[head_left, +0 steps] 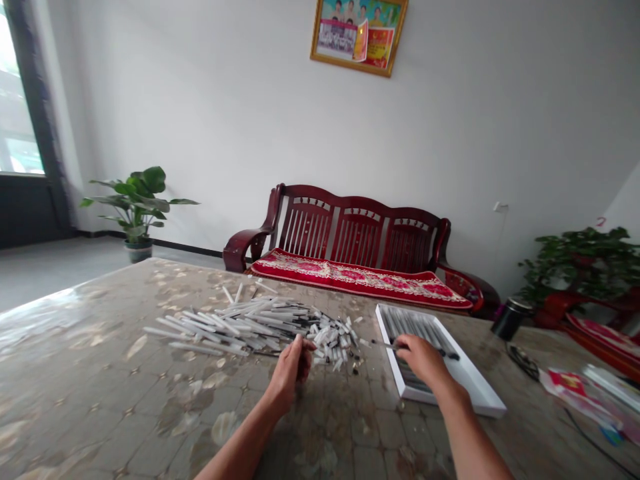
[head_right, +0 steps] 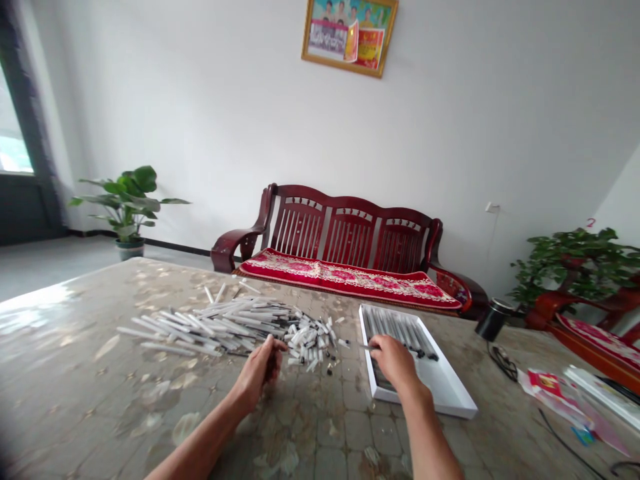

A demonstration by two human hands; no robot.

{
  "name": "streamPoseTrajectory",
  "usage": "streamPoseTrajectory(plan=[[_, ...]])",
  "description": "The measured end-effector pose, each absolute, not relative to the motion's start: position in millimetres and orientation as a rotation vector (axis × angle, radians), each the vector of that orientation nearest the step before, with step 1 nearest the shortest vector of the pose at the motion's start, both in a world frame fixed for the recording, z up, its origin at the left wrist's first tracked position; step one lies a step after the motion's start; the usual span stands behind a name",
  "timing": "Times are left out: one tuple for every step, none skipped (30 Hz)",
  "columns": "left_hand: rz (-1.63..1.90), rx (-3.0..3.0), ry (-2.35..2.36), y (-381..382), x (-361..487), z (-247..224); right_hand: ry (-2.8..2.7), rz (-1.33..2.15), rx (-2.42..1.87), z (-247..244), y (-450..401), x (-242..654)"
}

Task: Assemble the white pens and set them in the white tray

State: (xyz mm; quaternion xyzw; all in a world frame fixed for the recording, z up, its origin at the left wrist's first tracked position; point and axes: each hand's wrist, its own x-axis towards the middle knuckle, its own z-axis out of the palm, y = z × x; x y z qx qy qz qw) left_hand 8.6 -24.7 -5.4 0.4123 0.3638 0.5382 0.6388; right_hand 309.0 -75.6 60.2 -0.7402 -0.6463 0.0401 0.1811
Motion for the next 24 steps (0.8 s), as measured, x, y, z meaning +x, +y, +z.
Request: streamPoseTrajectory(plan=[[1.293,0.901,0.846,-22.2,7.5,-5.3,-1.789,0.067,-2.164,57.1,-79.2,323.5],[1.358,0.859,0.860,-19.8,6.4,-5.2,-1.767,0.014,-2.232,53.3,-83.0,336.4],[1.420,0.818,0.874,-17.7,5.2,-5.2,-1.752,-0.031,-2.285,48.9,-86.8,347.6],[1.473,0.778,0.891,-15.8,3.9,-5.1,-1.753,-0.068,-2.316,44.0,-90.0,357.0],[1.520,0.741,0.909,-14.1,2.5,-5.1,-1.762,-0.092,-2.335,38.7,-92.6,365.1],[1.562,0.706,0.928,-12.7,0.9,-4.9,-1.777,-0.098,-2.341,33.2,-94.3,372.1],[1.597,0.674,0.948,-11.5,-0.7,-4.8,-1.791,-0.086,-2.342,27.6,-95.1,378.4],[1.627,0.647,0.965,-10.5,-2.4,-4.7,-1.801,-0.058,-2.340,22.2,-94.8,384.3],[1.654,0.625,0.978,-9.6,-3.9,-4.6,-1.805,-0.021,-2.336,17.3,-93.5,389.7],[1.673,0.611,0.987,-8.7,-5.3,-4.7,-1.808,0.019,-2.332,13.1,-91.4,394.4],[1.693,0.607,0.996,-7.8,-6.4,-4.9,-1.819,0.036,-2.308,9.8,-88.5,397.9],[1.706,0.600,1.003,-6.8,-7.0,-5.4,-1.824,0.036,-2.289,7.5,-84.9,399.4],[1.718,0.587,1.007,-5.9,-7.1,-6.1,-1.826,0.024,-2.272,6.4,-80.7,398.2],[1.726,0.573,1.013,-4.9,-6.7,-7.1,-1.821,-0.004,-2.252,6.4,-76.1,393.6],[1.725,0.563,1.022,-3.9,-5.8,-8.2,-1.815,-0.034,-2.227,7.1,-71.2,385.1],[1.727,0.558,1.036,-2.9,-4.7,-9.5,-1.816,-0.054,-2.187,8.5,-66.0,372.3],[1.726,0.560,1.048,-1.9,-3.5,-10.8,-1.820,-0.068,-2.130,10.0,-60.3,355.5],[1.725,0.567,1.053,-0.8,-2.6,-11.9,-1.846,-0.058,-2.048,11.5,-54.3,335.0],[1.730,0.566,1.067,0.3,-2.6,-12.9,-1.883,-0.022,-1.960,12.8,-47.8,311.7],[1.745,0.570,1.081,1.6,-3.8,-13.6,-1.918,0.015,-1.884,13.6,-40.7,286.2],[1.766,0.581,1.101,3.1,-6.5,-13.9,-1.964,0.048,-1.819,14.0,-32.8,259.7],[1.792,0.589,1.133,4.7,-11.0,-13.9,-1.997,0.068,-1.776,14.1,-24.2,232.9],[1.826,0.595,1.179,6.6,-17.1,-13.6,-2.024,0.077,-1.750,13.9,-14.8,206.7],[1.864,0.597,1.238,8.5,-24.7,-13.1,-2.052,0.079,-1.720,13.6,-4.5,181.6]])
